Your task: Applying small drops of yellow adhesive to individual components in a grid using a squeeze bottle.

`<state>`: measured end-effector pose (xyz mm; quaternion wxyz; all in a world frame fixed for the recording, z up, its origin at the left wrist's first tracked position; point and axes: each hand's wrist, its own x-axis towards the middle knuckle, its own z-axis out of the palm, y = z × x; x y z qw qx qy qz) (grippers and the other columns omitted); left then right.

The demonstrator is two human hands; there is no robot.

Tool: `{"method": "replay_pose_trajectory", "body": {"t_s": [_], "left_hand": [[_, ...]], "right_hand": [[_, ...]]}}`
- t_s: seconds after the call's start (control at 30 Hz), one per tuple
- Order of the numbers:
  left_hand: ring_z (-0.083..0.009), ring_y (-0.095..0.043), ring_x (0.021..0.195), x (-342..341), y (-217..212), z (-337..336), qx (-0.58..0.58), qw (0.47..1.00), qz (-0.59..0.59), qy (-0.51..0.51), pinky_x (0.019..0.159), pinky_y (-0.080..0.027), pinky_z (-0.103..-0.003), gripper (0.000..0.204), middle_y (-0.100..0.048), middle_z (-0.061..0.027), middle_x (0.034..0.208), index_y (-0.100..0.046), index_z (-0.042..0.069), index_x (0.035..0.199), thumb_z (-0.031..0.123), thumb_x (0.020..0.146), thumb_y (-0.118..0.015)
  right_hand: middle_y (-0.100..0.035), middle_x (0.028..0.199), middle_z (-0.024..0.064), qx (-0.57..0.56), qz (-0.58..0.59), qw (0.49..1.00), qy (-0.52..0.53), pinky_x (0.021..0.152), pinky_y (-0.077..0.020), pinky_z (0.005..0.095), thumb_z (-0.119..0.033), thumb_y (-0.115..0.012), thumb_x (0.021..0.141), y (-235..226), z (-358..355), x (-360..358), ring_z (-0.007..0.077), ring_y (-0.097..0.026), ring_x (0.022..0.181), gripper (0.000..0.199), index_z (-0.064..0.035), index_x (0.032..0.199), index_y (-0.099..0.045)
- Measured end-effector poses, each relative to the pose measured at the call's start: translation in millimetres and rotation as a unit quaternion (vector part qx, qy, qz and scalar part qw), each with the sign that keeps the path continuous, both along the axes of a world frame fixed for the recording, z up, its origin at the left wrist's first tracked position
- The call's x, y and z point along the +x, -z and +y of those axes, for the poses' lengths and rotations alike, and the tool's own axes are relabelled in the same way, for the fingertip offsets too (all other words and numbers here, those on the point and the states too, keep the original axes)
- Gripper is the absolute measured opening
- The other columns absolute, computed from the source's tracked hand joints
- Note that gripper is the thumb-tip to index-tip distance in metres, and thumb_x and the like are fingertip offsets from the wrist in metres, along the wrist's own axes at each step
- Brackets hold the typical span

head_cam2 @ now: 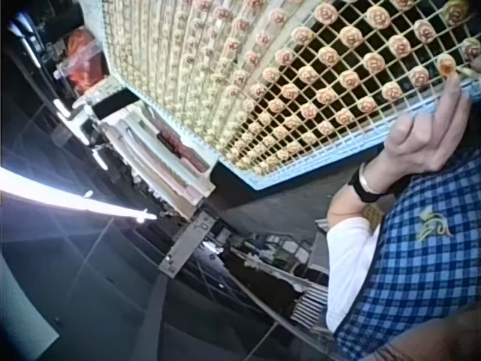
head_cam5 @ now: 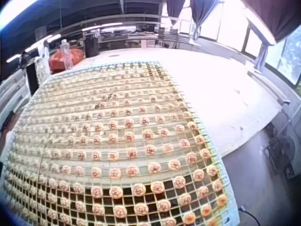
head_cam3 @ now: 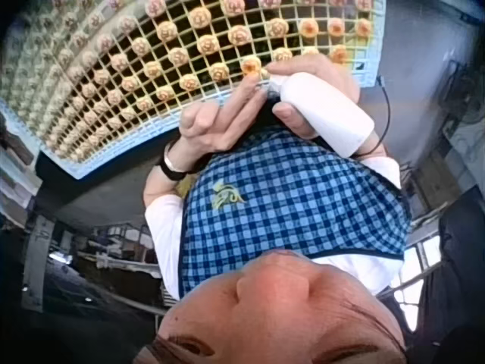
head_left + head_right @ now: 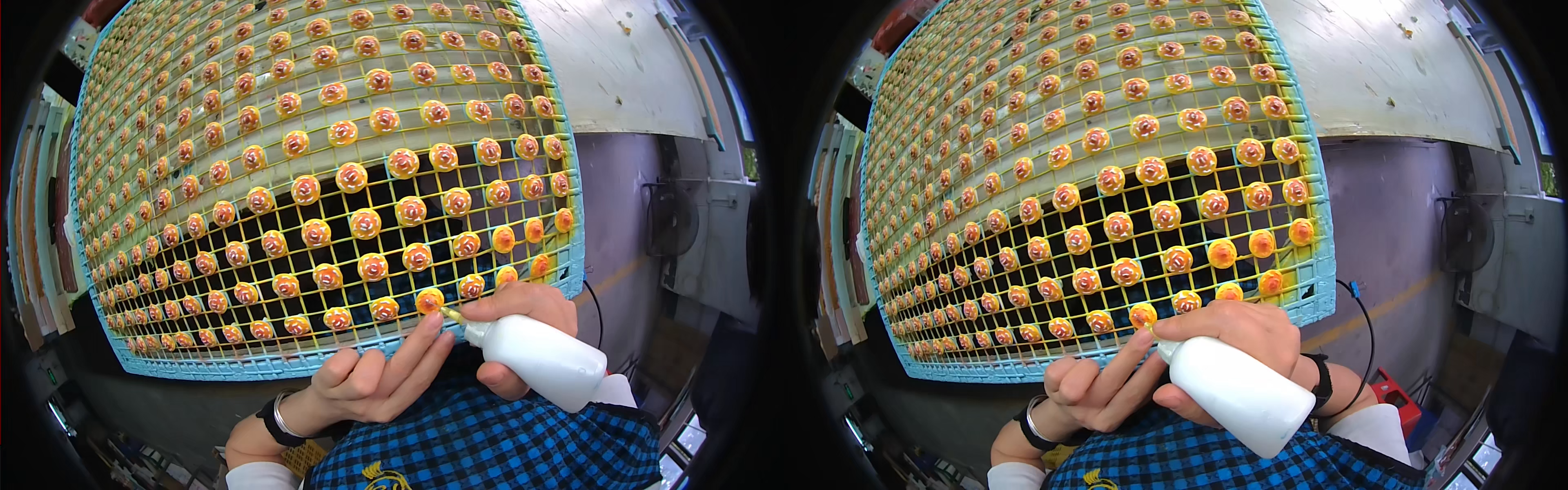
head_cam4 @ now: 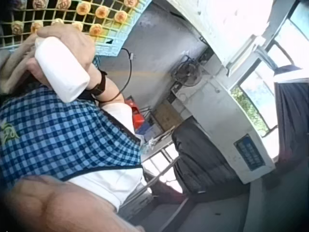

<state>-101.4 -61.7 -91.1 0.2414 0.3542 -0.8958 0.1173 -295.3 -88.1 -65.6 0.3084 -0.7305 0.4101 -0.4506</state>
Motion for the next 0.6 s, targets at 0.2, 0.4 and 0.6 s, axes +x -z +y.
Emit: {"method": "replay_pose_trajectory", "body": {"t_s": [0.2,0.4,0.6], "left_hand": [[-0.0086,-0.027,0.071,0.7,3.5,0.2,-0.001,1.000,-0.004,0.002,0.065,-0.024,-0.022,0.024,-0.062,0.0113,0.110,-0.066,0.022,0.099,0.027,0.082,-0.049],[-0.0087,-0.027,0.071,-0.2,4.1,0.0,-0.002,1.000,0.001,0.001,0.064,-0.024,-0.022,0.024,-0.062,0.0107,0.110,-0.065,0.022,0.100,0.027,0.083,-0.048],[-0.0086,-0.027,0.071,-0.6,4.5,-1.1,0.000,1.000,0.005,0.002,0.064,-0.024,-0.022,0.024,-0.062,0.0104,0.110,-0.065,0.021,0.100,0.027,0.084,-0.049]], "right_hand": [[-0.062,0.077,0.0080,0.017,0.003,0.999,0.030,0.044,-0.0446,0.0260,-0.036,-0.069,0.074,1.9,3.5,3.6,0.0189,-0.058,0.051,0.039,0.0003,0.086,-0.061],[-0.062,0.077,0.0077,0.003,0.018,0.999,0.031,0.043,-0.0442,0.0259,-0.037,-0.070,0.074,3.0,3.5,3.5,0.0187,-0.058,0.051,0.041,0.0006,0.087,-0.061],[-0.062,0.077,0.0080,-0.022,0.027,0.999,0.025,0.044,-0.0450,0.0258,-0.035,-0.070,0.073,3.0,0.4,4.3,0.0186,-0.058,0.051,0.040,0.0012,0.087,-0.061]]}}
